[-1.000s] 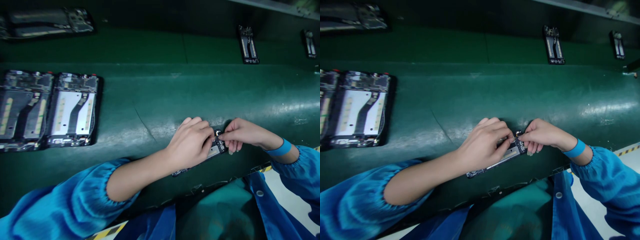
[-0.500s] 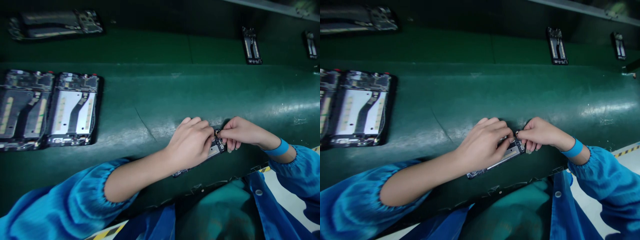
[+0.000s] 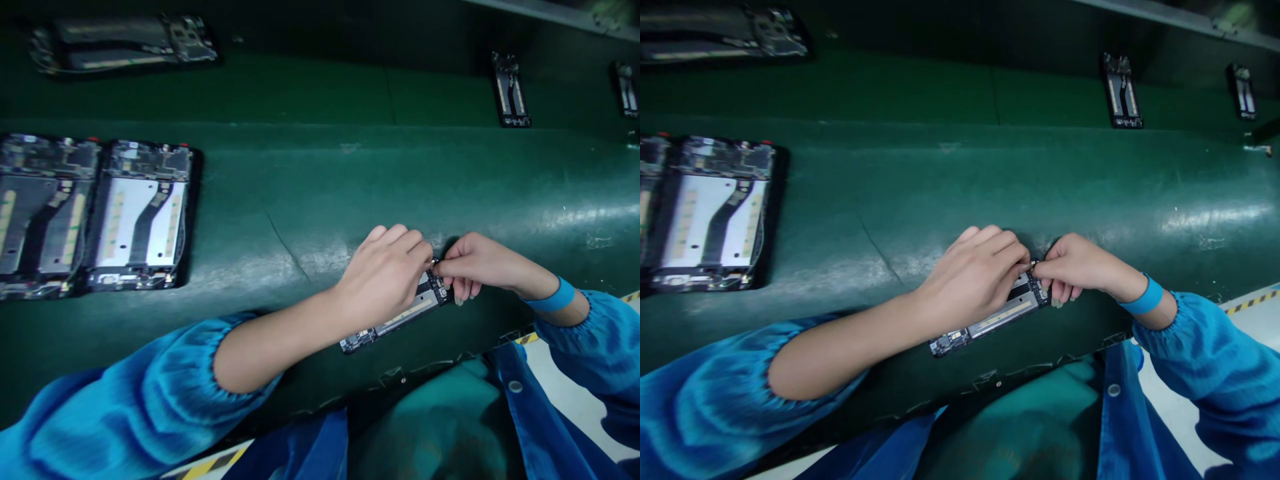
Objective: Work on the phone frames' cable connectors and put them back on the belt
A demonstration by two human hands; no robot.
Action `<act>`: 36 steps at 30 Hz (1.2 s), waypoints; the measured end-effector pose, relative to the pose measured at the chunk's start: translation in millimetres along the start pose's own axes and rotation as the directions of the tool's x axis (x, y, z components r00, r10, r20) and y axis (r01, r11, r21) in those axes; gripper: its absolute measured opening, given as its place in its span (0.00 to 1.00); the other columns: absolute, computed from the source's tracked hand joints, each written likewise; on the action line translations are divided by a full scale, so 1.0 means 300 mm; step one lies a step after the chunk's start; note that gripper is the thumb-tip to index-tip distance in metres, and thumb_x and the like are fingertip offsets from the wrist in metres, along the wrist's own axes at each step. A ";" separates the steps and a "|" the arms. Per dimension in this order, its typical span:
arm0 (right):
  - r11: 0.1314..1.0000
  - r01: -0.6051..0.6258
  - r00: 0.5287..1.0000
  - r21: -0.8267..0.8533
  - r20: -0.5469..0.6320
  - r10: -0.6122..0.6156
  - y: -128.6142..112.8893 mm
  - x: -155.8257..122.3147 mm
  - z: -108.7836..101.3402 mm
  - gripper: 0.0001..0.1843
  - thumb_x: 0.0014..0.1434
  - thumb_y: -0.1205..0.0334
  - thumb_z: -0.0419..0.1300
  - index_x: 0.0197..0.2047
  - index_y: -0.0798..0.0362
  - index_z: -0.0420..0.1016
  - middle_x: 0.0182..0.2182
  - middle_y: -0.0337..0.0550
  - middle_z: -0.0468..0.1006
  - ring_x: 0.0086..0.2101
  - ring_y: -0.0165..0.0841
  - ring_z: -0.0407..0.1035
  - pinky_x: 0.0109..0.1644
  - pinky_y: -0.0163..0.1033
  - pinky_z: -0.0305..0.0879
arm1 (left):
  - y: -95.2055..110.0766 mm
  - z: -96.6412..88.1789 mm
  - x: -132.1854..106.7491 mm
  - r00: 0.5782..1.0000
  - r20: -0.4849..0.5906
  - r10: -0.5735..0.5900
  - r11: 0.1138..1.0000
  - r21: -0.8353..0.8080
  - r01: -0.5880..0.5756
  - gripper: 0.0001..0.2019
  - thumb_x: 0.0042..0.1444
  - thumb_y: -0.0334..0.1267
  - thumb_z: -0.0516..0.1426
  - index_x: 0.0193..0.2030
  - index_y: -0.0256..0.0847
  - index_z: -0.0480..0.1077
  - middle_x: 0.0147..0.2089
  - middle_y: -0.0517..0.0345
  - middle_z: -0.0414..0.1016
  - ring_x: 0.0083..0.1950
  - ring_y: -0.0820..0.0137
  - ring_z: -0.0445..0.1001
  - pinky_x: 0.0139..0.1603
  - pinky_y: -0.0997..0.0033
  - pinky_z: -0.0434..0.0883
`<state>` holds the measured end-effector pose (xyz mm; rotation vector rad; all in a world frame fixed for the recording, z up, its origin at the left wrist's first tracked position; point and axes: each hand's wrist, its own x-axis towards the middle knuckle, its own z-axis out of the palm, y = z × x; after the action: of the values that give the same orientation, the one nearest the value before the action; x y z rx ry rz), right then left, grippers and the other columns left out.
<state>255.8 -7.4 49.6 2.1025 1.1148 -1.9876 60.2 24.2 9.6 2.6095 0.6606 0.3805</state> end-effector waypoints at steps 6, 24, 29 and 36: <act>0.960 0.120 0.964 -0.253 -0.199 -0.174 0.019 -0.005 0.030 0.24 0.57 0.59 0.61 0.13 0.51 0.62 0.09 0.34 0.61 0.14 0.24 0.57 0.18 0.32 0.50 | 0.005 0.012 0.006 0.999 -0.039 0.008 0.993 0.118 -0.004 0.10 0.67 0.32 0.52 0.37 0.38 0.73 0.37 0.51 0.75 0.39 0.60 0.67 0.39 0.58 0.59; 0.340 0.518 0.383 -0.785 -0.143 -0.913 0.185 -0.129 0.139 0.09 0.70 0.64 0.57 0.40 0.53 0.79 0.33 0.47 0.81 0.32 0.36 0.68 0.37 0.44 0.65 | -0.037 -0.038 -0.127 0.973 0.068 0.221 0.969 0.093 -0.227 0.27 0.66 0.55 0.57 0.68 0.47 0.69 0.75 0.48 0.60 0.74 0.45 0.60 0.73 0.33 0.53; 0.287 0.393 0.451 -0.873 -0.089 -0.888 0.196 -0.111 0.099 0.20 0.70 0.60 0.57 0.25 0.51 0.70 0.21 0.41 0.69 0.25 0.33 0.62 0.31 0.43 0.56 | -0.040 -0.033 -0.129 0.973 0.071 0.221 0.968 0.108 -0.228 0.28 0.68 0.56 0.54 0.70 0.47 0.66 0.76 0.47 0.58 0.75 0.45 0.57 0.73 0.33 0.50; 0.573 0.576 0.435 -0.583 -0.376 -0.818 0.168 -0.017 0.066 0.24 0.73 0.57 0.51 0.23 0.48 0.63 0.20 0.40 0.66 0.24 0.34 0.63 0.34 0.42 0.61 | -0.044 -0.025 -0.130 0.978 0.068 0.198 0.976 0.077 -0.203 0.30 0.66 0.57 0.55 0.69 0.45 0.67 0.76 0.43 0.58 0.75 0.43 0.57 0.73 0.31 0.51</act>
<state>265.0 -56.7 28.7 2.2893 2.6571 -0.9415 19.4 17.5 3.9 2.7652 0.4024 0.3398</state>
